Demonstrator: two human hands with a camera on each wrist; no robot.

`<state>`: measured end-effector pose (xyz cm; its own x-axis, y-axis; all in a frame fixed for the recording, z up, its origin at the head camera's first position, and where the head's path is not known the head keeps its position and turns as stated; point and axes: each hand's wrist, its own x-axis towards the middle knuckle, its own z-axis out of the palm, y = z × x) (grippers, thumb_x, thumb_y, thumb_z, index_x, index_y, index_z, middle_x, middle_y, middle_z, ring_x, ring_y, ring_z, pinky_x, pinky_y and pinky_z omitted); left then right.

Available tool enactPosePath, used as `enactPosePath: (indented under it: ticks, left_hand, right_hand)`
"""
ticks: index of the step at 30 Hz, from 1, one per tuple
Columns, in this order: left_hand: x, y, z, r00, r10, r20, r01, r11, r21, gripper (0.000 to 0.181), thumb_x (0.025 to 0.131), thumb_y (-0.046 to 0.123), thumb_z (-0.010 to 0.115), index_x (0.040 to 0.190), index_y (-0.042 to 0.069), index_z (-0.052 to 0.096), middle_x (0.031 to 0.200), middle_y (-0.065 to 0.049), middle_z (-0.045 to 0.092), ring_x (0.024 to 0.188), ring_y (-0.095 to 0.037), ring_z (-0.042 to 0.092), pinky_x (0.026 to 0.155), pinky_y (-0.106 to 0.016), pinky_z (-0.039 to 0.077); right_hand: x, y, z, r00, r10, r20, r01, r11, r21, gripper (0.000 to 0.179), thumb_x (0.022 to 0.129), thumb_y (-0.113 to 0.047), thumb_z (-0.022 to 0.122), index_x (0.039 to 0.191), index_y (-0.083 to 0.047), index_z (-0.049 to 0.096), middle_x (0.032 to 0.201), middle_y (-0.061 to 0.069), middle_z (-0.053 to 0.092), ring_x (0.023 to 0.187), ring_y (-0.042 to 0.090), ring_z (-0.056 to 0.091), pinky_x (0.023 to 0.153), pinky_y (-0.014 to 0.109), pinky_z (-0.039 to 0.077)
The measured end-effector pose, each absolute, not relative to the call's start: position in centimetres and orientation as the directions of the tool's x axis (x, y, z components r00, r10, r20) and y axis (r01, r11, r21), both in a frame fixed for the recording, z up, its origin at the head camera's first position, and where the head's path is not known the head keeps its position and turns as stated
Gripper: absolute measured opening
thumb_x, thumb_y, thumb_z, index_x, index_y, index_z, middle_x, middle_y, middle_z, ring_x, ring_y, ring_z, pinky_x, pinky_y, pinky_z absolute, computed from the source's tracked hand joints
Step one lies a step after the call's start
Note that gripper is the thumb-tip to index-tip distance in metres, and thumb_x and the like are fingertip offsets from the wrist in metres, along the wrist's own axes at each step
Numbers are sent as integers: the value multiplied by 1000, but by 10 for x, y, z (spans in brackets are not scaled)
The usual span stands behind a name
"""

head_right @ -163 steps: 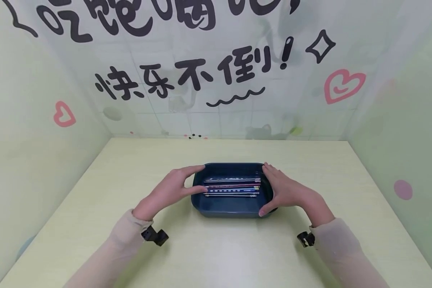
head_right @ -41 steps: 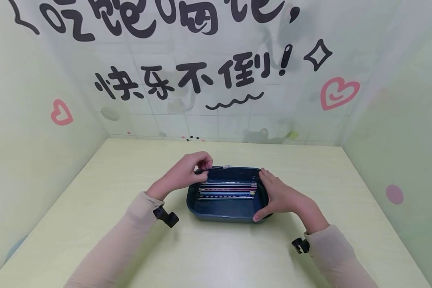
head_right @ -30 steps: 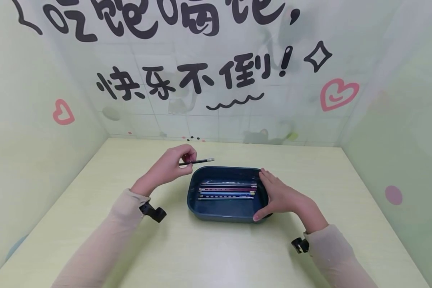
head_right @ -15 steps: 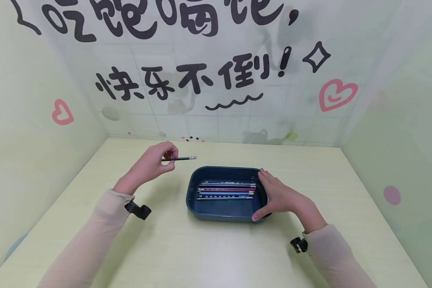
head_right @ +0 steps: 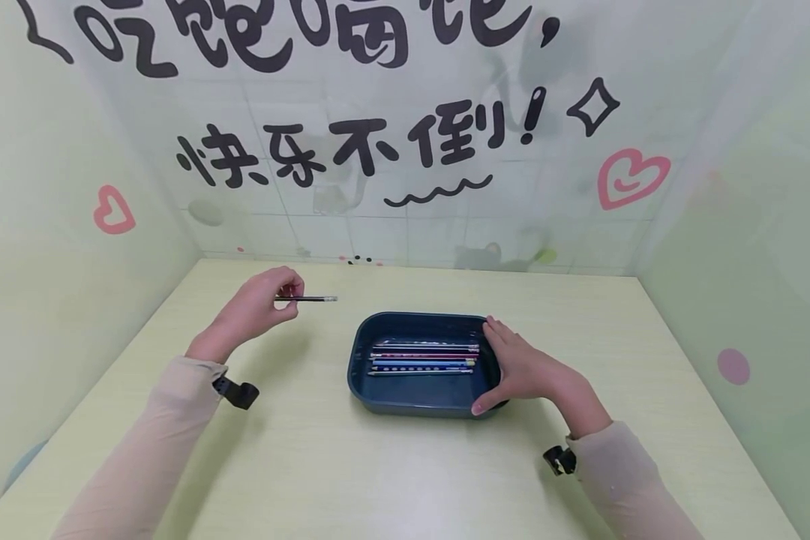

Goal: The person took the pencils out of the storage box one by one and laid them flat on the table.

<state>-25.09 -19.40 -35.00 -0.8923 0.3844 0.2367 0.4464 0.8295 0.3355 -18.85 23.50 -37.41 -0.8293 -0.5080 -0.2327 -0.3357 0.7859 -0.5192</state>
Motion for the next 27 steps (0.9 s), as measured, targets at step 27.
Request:
enactPosePath:
  ticks: [27]
  left_hand:
    - [-280,-230,-397,-847,531,-4,530,845,74,21,81,-1,72,90,15,62,89,1,60,85,-18,53,79,-34,49]
  right_hand:
    - [-188,234,-376,-831,-503,-236,-327,786,-524,135,68,-53,86,156,7,3,165,27,-1,151,50,3,117,67,17]
